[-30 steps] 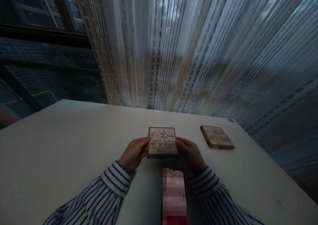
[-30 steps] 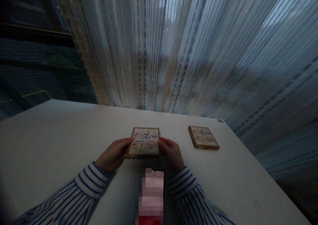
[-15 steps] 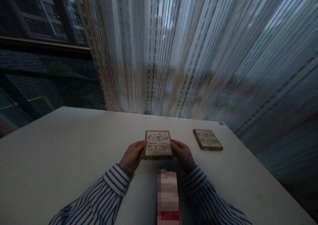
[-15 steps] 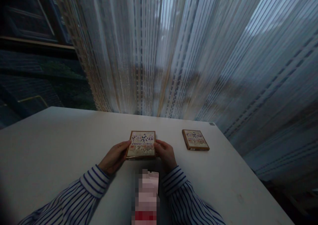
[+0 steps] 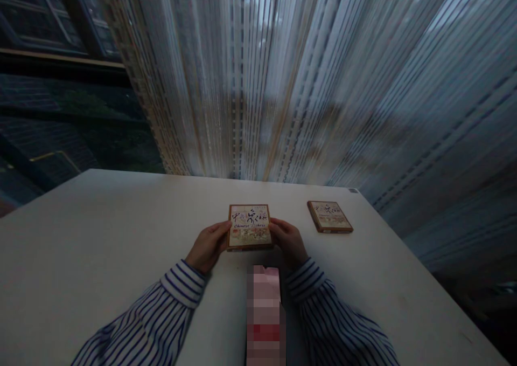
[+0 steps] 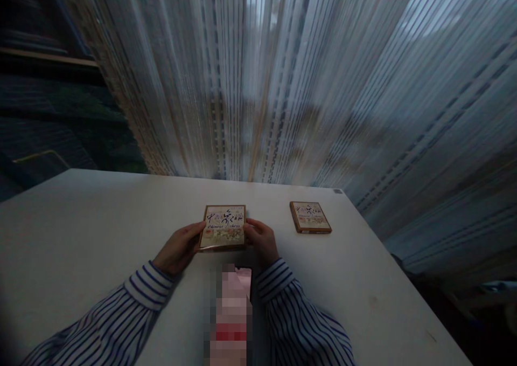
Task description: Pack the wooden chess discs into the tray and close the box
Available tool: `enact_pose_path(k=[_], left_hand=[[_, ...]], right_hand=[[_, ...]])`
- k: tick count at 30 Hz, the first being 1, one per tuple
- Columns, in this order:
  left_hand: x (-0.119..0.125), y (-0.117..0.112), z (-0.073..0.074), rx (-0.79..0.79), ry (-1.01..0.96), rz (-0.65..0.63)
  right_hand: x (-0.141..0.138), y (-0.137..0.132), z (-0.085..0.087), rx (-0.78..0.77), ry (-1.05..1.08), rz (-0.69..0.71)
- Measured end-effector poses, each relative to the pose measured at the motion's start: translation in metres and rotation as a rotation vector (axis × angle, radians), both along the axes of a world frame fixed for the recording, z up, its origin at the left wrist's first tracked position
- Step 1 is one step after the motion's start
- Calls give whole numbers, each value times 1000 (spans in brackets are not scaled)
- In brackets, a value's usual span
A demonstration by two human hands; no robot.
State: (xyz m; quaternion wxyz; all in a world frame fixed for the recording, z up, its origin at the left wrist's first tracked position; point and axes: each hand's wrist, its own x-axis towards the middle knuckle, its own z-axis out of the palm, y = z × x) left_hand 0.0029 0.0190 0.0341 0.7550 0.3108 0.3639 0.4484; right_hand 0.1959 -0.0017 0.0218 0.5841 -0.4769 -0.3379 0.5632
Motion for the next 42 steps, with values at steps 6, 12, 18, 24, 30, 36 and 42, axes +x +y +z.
enact_pose_path(k=[6, 12, 18, 24, 30, 36, 42], left_hand=[[-2, 0, -3, -5, -17, -10], [2, -1, -1, -52, -18, 33], [5, -4, 8, -42, -29, 50], [10, -13, 19, -57, -19, 62], [21, -22, 28, -80, 43, 62], [39, -31, 40, -84, 95, 50], [56, -40, 42, -87, 245, 57]], right_hand=[[2, -2, 3, 43, -4, 33], [4, 0, 2, 39, 7, 12], [6, -2, 7, 38, 26, 68], [10, -9, 17, 58, -55, 42], [22, -19, 22, 46, -117, -41], [39, -33, 33, 16, -137, -105], [62, -48, 35, 0, -198, -138]])
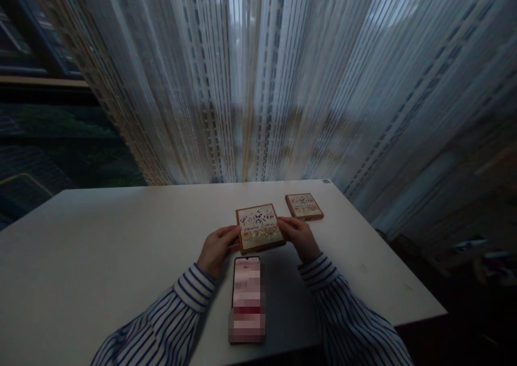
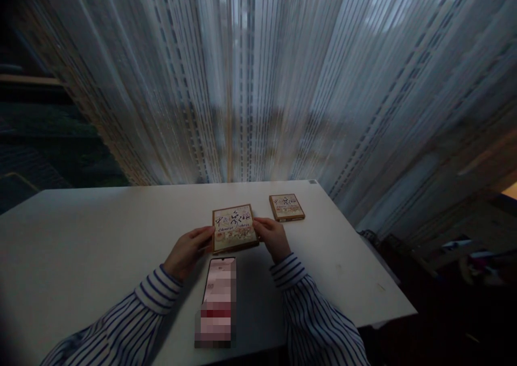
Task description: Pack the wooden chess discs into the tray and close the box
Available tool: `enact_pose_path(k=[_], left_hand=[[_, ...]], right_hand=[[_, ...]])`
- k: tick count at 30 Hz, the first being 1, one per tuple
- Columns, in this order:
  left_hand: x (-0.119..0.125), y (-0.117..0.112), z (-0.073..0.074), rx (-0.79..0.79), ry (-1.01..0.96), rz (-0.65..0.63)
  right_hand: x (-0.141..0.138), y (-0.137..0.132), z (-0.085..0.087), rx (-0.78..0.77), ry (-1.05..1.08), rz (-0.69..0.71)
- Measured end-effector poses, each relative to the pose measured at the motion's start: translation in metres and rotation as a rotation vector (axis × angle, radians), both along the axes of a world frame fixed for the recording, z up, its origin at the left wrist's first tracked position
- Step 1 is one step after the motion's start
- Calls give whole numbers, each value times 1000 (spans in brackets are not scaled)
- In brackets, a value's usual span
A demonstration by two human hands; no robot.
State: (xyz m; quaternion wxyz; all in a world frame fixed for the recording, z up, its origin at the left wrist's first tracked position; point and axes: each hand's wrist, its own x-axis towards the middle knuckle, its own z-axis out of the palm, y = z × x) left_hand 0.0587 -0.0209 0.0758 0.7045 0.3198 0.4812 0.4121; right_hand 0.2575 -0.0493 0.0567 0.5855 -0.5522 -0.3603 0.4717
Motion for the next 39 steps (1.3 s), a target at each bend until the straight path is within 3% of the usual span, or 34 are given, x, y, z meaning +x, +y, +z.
enact_pose_path(k=[11, 22, 39], left_hand=[[29, -9, -13, 103, 216, -84], [63, -18, -7, 122, 271, -164], [107, -22, -19, 115, 292, -287]], right_hand=[[35, -29, 2, -69, -189, -76], [70, -46, -6, -74, -141, -77], [113, -62, -17, -150, -259, -124]])
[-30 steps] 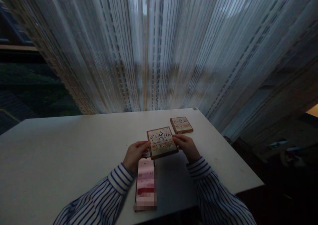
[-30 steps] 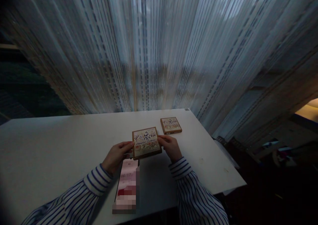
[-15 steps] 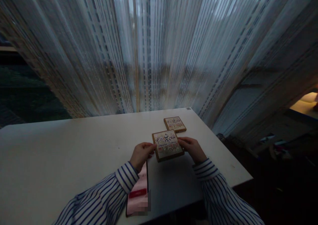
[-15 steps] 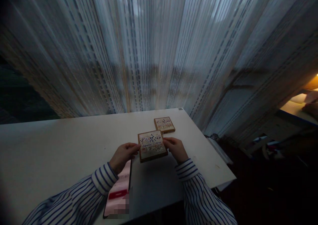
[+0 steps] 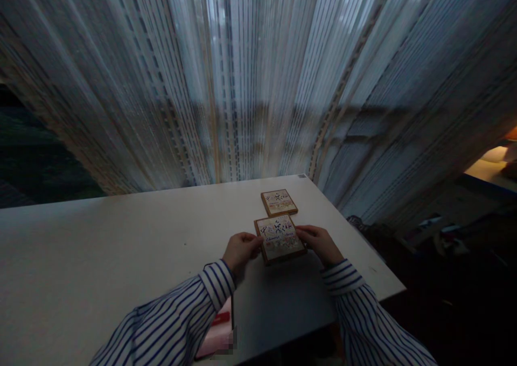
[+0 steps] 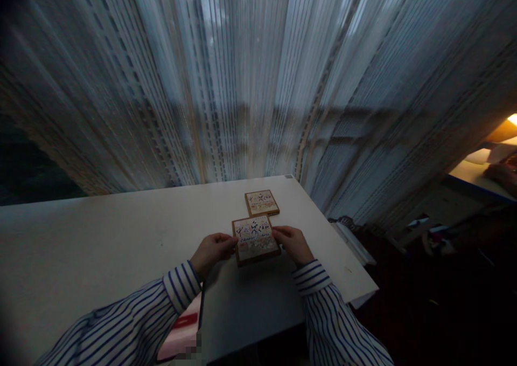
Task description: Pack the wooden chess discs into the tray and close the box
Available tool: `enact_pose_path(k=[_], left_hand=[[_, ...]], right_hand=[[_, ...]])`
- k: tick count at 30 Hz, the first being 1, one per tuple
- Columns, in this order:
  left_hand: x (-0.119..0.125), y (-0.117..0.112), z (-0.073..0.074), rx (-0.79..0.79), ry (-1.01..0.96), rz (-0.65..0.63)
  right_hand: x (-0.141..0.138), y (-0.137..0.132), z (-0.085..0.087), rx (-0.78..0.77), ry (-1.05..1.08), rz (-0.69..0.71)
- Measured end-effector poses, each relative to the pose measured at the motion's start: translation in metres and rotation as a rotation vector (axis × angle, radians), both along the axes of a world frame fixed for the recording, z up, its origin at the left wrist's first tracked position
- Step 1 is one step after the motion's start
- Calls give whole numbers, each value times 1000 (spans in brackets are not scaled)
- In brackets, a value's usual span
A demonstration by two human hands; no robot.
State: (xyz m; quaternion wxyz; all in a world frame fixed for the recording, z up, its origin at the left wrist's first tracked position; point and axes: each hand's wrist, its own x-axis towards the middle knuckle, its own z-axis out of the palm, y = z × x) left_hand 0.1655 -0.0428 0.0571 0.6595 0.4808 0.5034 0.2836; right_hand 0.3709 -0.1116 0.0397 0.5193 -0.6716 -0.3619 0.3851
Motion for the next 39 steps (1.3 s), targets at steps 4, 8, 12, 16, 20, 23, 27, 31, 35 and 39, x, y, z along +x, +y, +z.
enact_pose_path(k=[4, 8, 12, 16, 20, 23, 27, 31, 35, 39], left_hand=[[11, -1, -6, 3, 2, -25], [24, -2, -12, 15, 23, -47], [37, -2, -18, 35, 69, -52], [46, 0, -24, 67, 136, -49], [52, 3, -28, 90, 197, -60], [57, 5, -29, 93, 235, -81], [62, 9, -29, 100, 288, -116], [67, 13, -30, 106, 347, -155], [70, 16, -30, 117, 400, -186], [73, 16, -27, 124, 438, -234]], right_hand=[[11, -4, 0, 0, -39, 9], [21, -7, 0, -2, -29, 23], [28, -8, 1, -13, -13, 12], [34, -7, -2, -21, 14, 4], [41, -4, -8, -21, 33, -2], [45, -1, -12, -33, 32, -6], [51, 2, -14, -69, -7, -16], [56, 5, -14, -110, -56, -18], [59, 7, -13, -135, -104, -15], [60, 8, -11, -169, -121, -8]])
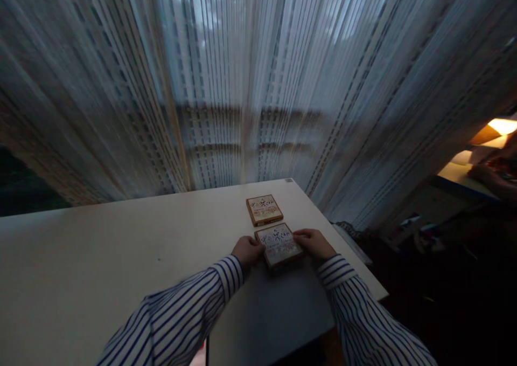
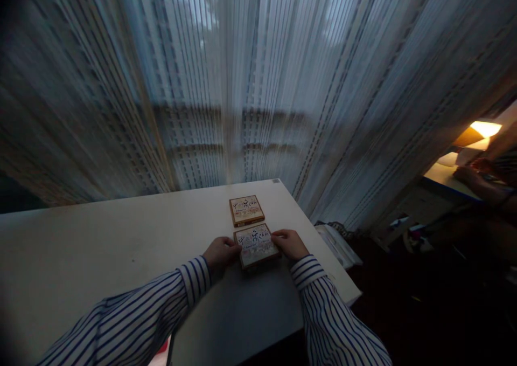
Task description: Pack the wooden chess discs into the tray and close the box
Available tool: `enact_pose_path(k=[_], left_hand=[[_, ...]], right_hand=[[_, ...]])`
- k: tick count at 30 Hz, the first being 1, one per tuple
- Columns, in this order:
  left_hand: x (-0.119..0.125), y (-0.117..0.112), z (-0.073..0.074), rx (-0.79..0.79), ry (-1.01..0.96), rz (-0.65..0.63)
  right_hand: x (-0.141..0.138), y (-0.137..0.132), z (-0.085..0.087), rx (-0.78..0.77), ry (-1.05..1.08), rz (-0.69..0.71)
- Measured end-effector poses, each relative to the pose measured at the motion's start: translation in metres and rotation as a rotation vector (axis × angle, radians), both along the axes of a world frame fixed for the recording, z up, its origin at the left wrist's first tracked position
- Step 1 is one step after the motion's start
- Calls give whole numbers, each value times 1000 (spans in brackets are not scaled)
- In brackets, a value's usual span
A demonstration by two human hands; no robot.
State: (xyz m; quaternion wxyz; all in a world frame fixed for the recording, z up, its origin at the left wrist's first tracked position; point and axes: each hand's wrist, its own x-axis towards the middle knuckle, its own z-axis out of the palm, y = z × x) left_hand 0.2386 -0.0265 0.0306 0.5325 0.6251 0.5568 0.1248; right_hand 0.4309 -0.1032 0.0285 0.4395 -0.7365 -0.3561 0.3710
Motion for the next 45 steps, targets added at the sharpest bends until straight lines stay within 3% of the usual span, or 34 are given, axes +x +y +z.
enact_pose_path(k=[7, 17, 25, 27, 32, 45], left_hand=[[0, 3, 10, 40, 92, -133], [0, 8, 26, 238, 271, -383], [-9, -23, 37, 517, 349, -401], [-11, -31, 37, 637, 345, -449], [-12, -37, 28, 721, 364, -606], [-8, -36, 27, 751, 424, -670]], right_hand=[[1, 2, 0, -39, -36, 4], [2, 3, 0, -71, -118, -6], [-2, 2, 2, -84, -176, -18], [-3, 2, 2, -87, -192, -20], [-4, 4, 0, -103, -240, -18], [-13, -5, 6, -96, -524, 19]])
